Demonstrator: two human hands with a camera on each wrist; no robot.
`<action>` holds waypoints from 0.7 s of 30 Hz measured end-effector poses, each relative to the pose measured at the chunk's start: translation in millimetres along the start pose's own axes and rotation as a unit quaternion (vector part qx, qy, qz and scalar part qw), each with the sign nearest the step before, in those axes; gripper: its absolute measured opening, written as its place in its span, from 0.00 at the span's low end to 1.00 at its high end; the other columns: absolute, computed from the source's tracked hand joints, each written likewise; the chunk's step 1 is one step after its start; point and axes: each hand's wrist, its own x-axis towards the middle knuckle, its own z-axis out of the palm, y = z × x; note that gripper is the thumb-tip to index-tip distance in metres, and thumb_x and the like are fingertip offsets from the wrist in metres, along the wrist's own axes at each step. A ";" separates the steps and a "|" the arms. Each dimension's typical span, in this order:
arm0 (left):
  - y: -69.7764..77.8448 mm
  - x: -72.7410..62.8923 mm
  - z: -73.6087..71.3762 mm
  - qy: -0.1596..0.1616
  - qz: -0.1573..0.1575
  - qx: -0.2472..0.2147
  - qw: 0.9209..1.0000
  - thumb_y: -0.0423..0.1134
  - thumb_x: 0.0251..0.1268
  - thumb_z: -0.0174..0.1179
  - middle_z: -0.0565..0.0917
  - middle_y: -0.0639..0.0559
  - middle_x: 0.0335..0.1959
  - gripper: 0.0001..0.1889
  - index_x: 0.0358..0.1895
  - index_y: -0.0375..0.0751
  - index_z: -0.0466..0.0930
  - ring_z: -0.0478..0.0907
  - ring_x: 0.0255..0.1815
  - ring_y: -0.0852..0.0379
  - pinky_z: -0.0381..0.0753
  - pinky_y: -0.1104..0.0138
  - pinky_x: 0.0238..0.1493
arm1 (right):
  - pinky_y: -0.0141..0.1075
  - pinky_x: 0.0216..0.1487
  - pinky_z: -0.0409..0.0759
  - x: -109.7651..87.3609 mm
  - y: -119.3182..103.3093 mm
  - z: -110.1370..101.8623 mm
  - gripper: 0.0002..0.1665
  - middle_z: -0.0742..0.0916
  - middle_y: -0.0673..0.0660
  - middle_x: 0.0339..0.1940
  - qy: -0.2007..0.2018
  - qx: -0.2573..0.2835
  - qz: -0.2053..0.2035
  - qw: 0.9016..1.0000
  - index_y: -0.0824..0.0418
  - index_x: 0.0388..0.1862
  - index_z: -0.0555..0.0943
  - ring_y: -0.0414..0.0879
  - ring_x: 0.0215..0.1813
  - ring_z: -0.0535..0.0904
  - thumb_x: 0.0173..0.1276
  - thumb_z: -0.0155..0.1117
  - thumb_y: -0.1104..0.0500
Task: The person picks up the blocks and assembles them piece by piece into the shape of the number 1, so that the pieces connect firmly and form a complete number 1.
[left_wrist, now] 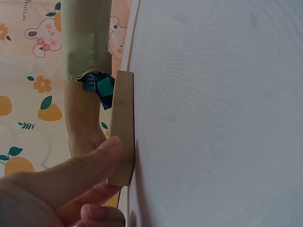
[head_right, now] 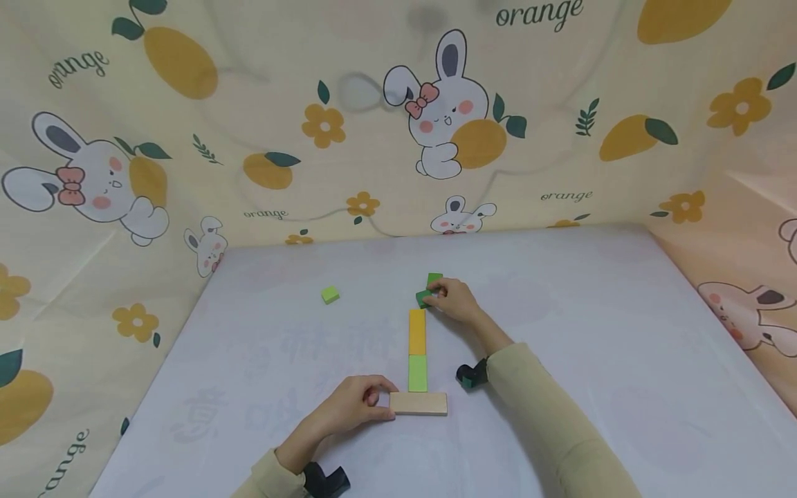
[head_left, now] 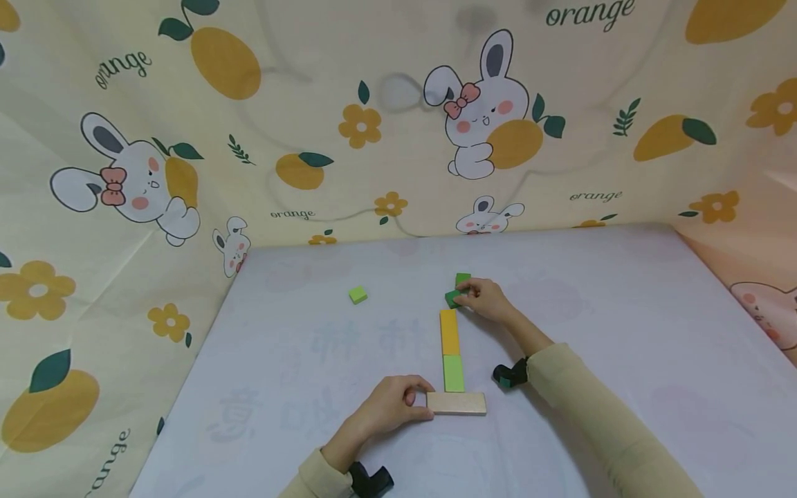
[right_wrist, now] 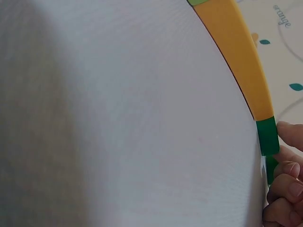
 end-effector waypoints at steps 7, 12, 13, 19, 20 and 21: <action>-1.2 0.6 1.5 0.006 -0.006 0.016 1.000 0.40 0.51 0.72 0.64 0.60 0.18 0.16 0.45 0.44 0.84 0.59 0.21 0.67 0.57 0.75 0.25 | 0.30 0.29 0.63 0.8 1.4 -0.5 0.23 0.71 0.48 0.21 -0.012 -0.003 -0.010 1.000 0.70 0.54 0.78 0.40 0.25 0.65 0.65 0.64 0.57; -1.2 0.8 1.8 0.006 -0.007 0.015 1.000 0.40 0.51 0.72 0.64 0.60 0.18 0.16 0.45 0.44 0.84 0.59 0.21 0.67 0.57 0.75 0.25 | 0.30 0.29 0.63 0.4 1.1 -1.8 0.22 0.71 0.48 0.21 -0.021 -0.001 -0.011 1.000 0.69 0.54 0.79 0.41 0.25 0.64 0.65 0.65 0.57; -1.2 0.8 1.8 0.006 -0.007 0.015 1.000 0.40 0.50 0.72 0.64 0.60 0.18 0.17 0.45 0.44 0.84 0.59 0.21 0.67 0.57 0.75 0.25 | 0.30 0.29 0.63 0.3 1.0 -2.0 0.22 0.71 0.48 0.21 -0.022 -0.001 -0.012 1.000 0.69 0.54 0.79 0.41 0.25 0.64 0.65 0.65 0.57; -1.5 0.8 1.8 0.007 -0.004 0.014 1.000 0.40 0.50 0.72 0.64 0.60 0.18 0.17 0.45 0.44 0.84 0.59 0.21 0.67 0.57 0.75 0.25 | 0.30 0.29 0.63 -0.8 -0.4 -3.2 0.21 0.71 0.49 0.21 -0.028 0.001 -0.013 1.000 0.69 0.53 0.79 0.42 0.26 0.64 0.65 0.65 0.58; -1.7 0.9 1.8 0.007 -0.003 0.014 1.000 0.39 0.50 0.72 0.64 0.60 0.18 0.17 0.45 0.44 0.84 0.59 0.21 0.67 0.57 0.75 0.25 | 0.30 0.29 0.63 -1.2 -0.7 -3.4 0.21 0.71 0.49 0.21 -0.029 0.001 -0.016 0.999 0.69 0.53 0.79 0.41 0.26 0.64 0.65 0.65 0.58; -2.0 1.0 1.8 0.008 -0.002 0.014 1.000 0.39 0.50 0.72 0.64 0.60 0.18 0.17 0.45 0.44 0.84 0.59 0.21 0.67 0.57 0.75 0.25 | 0.30 0.29 0.63 -1.3 -0.7 -3.5 0.21 0.71 0.49 0.21 -0.029 0.002 -0.016 0.999 0.69 0.53 0.79 0.41 0.26 0.64 0.65 0.65 0.58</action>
